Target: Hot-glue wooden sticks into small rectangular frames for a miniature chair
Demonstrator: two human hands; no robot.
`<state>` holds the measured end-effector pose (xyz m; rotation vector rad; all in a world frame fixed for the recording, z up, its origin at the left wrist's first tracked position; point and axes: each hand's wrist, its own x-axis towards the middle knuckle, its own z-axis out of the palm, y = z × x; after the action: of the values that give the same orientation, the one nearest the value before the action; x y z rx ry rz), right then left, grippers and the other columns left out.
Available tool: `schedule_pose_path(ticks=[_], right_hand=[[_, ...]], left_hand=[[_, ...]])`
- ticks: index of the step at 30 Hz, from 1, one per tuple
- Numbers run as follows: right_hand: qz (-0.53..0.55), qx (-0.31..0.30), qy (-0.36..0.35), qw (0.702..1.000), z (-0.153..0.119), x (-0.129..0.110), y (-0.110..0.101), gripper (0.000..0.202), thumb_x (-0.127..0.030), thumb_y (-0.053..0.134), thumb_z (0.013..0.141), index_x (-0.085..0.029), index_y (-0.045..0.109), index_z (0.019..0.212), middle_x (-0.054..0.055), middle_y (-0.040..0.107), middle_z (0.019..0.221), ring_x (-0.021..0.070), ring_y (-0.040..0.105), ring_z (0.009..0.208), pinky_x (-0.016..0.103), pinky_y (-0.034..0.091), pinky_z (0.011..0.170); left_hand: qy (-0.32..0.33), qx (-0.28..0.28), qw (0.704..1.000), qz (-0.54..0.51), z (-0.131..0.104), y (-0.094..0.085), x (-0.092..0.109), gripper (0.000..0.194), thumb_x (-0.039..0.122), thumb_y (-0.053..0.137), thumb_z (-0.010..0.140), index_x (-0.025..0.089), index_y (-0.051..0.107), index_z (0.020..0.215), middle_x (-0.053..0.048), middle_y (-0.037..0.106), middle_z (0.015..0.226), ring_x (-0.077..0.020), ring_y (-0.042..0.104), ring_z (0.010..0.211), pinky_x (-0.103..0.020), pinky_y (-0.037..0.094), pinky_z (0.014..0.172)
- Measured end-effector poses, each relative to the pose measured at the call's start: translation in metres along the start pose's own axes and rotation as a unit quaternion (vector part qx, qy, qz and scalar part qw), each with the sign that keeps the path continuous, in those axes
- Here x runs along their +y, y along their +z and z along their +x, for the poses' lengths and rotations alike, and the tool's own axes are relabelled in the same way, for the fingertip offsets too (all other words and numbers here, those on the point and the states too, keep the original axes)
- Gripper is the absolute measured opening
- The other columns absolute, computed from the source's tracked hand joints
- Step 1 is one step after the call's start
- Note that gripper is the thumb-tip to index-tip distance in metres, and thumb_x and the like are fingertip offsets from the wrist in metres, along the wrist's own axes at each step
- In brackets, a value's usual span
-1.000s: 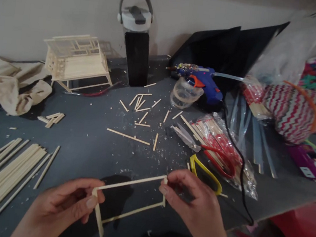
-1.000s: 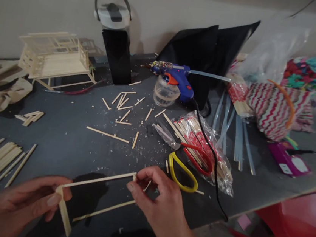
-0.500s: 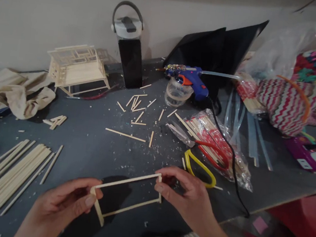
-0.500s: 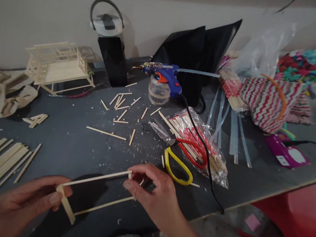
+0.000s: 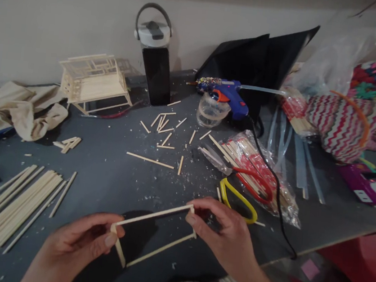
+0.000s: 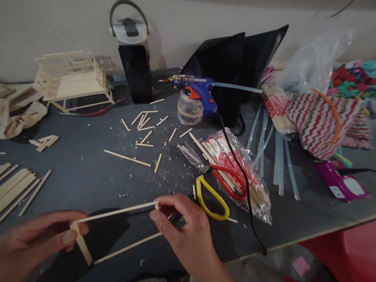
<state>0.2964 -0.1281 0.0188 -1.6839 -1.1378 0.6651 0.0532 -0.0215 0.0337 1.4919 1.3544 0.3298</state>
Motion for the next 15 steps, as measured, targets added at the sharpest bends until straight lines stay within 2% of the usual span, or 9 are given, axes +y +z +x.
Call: schedule_pose_path(ticks=[5,9,15], right_hand=[[0.000,0.002,0.006,1.000,-0.002,0.001,0.002,0.011,-0.020,0.066,0.080,-0.024,0.067,0.090,-0.004,0.069,0.080,0.0076,0.062,0.067,0.015,0.050,0.063],[-0.005,0.016,0.012,1.000,-0.005,0.003,0.007,0.012,-0.020,0.064,0.081,-0.024,0.066,0.093,-0.005,0.067,0.078,0.0075,0.062,0.067,0.015,0.049,0.064],[-0.047,0.078,-0.057,0.994,-0.007,0.006,0.017,0.015,-0.015,0.059,0.085,-0.022,0.063,0.097,-0.004,0.060,0.076,0.0073,0.058,0.066,0.017,0.048,0.064]], left_hand=[[-0.045,0.017,0.998,-0.038,0.000,0.002,0.002,0.032,0.049,0.073,0.066,0.025,0.074,0.087,-0.004,0.077,0.078,-0.0207,0.071,0.069,-0.024,0.057,0.057],[-0.082,-0.015,0.995,-0.045,0.003,0.003,0.001,0.035,0.049,0.077,0.060,0.024,0.075,0.085,-0.003,0.074,0.069,-0.0204,0.070,0.067,-0.021,0.055,0.053],[-0.088,0.009,0.994,-0.065,0.003,0.005,-0.002,0.037,0.052,0.077,0.059,0.024,0.075,0.083,-0.002,0.075,0.073,-0.0160,0.066,0.060,-0.020,0.055,0.056]])
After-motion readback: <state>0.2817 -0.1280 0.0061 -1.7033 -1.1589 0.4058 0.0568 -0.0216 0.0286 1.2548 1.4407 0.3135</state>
